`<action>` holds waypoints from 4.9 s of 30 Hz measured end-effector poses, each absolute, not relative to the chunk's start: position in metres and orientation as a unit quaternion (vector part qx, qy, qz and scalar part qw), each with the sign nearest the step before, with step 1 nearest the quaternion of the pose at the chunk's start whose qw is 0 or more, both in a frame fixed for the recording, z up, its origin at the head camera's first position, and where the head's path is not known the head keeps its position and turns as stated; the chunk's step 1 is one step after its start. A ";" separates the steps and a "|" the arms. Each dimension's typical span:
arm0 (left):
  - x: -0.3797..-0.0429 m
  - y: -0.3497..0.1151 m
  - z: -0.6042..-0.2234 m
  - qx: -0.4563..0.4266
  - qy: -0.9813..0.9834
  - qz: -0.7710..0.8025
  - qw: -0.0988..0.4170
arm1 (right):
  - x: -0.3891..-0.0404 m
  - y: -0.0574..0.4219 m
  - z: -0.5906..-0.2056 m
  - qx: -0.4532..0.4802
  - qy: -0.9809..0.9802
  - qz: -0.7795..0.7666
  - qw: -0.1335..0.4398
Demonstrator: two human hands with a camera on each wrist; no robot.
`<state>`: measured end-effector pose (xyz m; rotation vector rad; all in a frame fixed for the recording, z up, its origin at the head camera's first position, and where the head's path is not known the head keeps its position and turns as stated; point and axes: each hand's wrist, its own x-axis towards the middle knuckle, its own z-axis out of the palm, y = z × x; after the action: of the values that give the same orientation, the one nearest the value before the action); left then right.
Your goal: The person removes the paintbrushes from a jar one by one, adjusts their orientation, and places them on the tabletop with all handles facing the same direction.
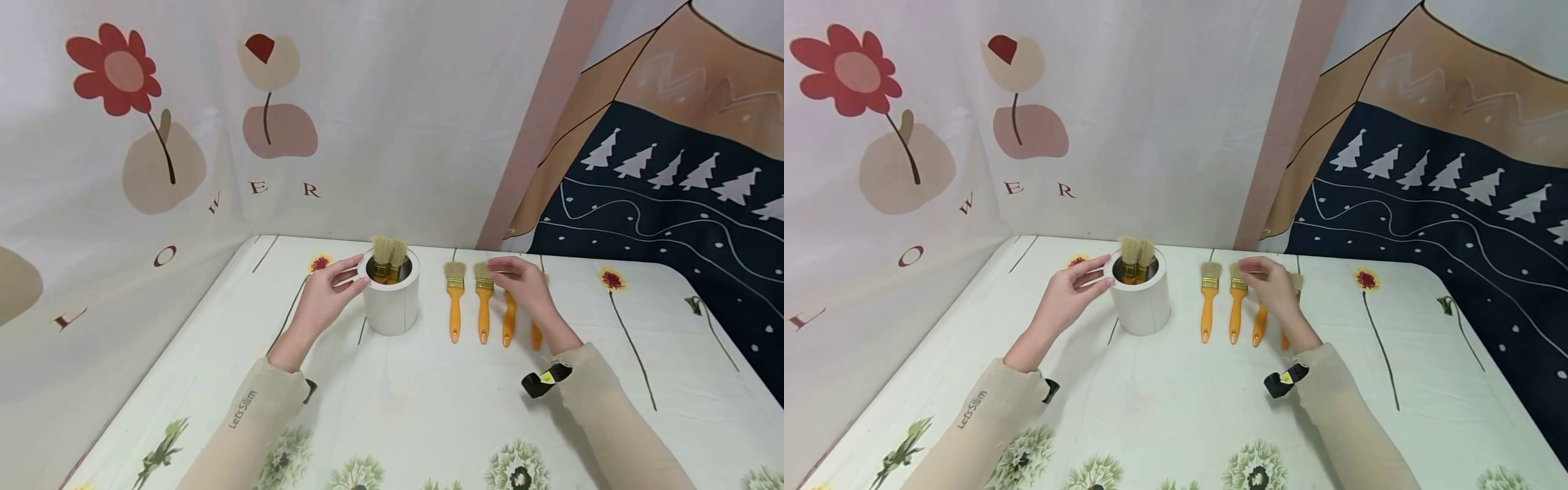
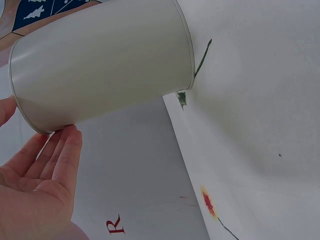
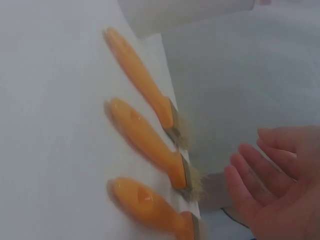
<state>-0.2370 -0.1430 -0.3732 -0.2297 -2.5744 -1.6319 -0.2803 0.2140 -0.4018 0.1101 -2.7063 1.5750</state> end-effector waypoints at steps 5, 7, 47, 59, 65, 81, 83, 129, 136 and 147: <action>-0.237 -0.143 -0.374 -0.075 -0.841 -0.534 0.042 | -0.279 0.205 -0.399 0.052 -0.860 0.507 0.007; -0.237 -0.143 -0.374 -0.075 -0.842 -0.533 0.041 | -0.278 0.200 -0.397 0.061 -0.859 0.508 0.011; -0.235 -0.144 -0.372 -0.086 -0.846 -0.524 0.043 | -0.266 0.029 -0.334 0.175 -0.902 0.393 -0.034; -0.237 -0.145 -0.373 -0.091 -0.844 -0.527 0.050 | -0.266 0.035 -0.339 0.178 -0.887 0.426 0.008; -0.237 -0.145 -0.374 -0.097 -0.844 -0.525 0.054 | -0.267 0.039 -0.342 0.172 -0.884 0.435 0.026; -0.235 -0.144 -0.374 -0.099 -0.849 -0.515 0.061 | -0.260 0.050 -0.337 0.197 -0.799 0.567 0.037; -0.236 -0.144 -0.374 -0.097 -0.850 -0.514 0.061 | -0.258 0.053 -0.334 0.198 -0.788 0.580 0.051; -0.238 -0.143 -0.374 -0.089 -0.842 -0.530 0.052 | -0.234 0.187 -0.297 0.119 -0.727 0.623 0.263; -0.237 -0.143 -0.372 -0.087 -0.842 -0.530 0.050 | -0.233 0.207 -0.302 0.071 -0.747 0.609 0.258; -0.236 -0.142 -0.371 -0.092 -0.838 -0.535 0.053 | -0.231 0.238 -0.321 0.000 -0.770 0.585 0.255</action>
<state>-0.2362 -0.1424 -0.3707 -0.2811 -2.5490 -1.6250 -0.2311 0.2377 -0.3211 -0.0002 -2.0909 1.5875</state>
